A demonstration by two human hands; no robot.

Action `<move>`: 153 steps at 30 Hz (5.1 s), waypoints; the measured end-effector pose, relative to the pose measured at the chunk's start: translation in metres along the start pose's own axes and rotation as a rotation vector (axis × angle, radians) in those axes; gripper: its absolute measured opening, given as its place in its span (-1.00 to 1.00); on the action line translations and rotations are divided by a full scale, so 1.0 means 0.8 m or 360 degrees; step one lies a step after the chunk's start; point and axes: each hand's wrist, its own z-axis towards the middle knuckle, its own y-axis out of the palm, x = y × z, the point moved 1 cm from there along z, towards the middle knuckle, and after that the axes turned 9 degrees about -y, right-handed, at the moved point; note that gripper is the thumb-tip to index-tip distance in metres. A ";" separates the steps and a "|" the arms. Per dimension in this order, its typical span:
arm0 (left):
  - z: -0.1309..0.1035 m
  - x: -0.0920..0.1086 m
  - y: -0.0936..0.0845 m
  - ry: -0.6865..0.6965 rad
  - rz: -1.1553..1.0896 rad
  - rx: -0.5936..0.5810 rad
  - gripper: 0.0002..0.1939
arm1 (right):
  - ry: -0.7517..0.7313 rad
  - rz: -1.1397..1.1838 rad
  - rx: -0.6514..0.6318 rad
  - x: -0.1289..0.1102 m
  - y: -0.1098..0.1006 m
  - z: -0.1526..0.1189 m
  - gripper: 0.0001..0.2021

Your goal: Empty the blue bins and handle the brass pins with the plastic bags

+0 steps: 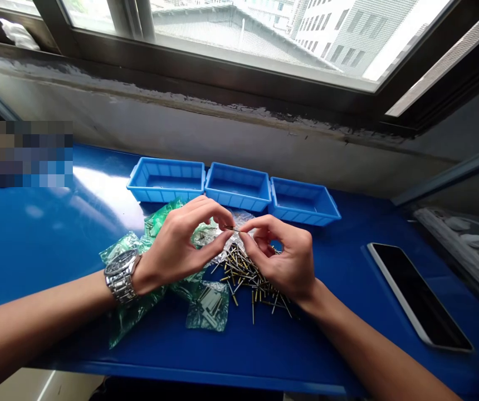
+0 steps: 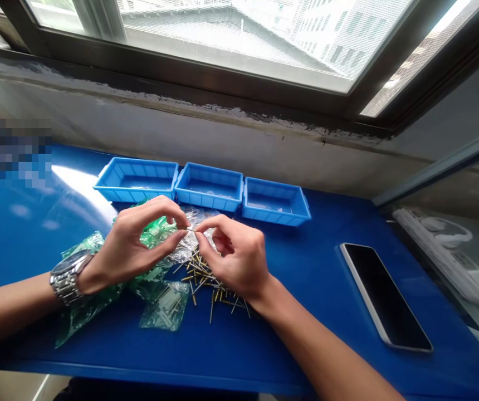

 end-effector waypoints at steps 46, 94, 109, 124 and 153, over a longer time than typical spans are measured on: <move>-0.003 0.000 0.003 0.0081 -0.0057 0.0047 -0.95 | 0.0006 0.0041 0.0047 -0.007 -0.001 -0.001 -0.93; -0.004 0.000 0.008 0.0231 -0.0049 -0.0140 -0.94 | -0.0152 -0.0018 -0.0017 -0.019 -0.005 0.000 -0.93; -0.003 -0.007 0.008 0.0085 -0.0063 -0.0203 -0.84 | 0.0201 -0.0641 0.0271 0.043 -0.100 0.030 -0.88; -0.004 -0.006 0.007 0.0108 -0.0068 -0.0273 -0.83 | 0.0642 -0.0191 -0.1403 0.064 -0.100 0.015 -0.82; -0.004 -0.008 0.008 0.0180 0.0057 -0.0185 -0.89 | 0.0081 0.0014 -0.0664 0.010 -0.034 0.013 -0.98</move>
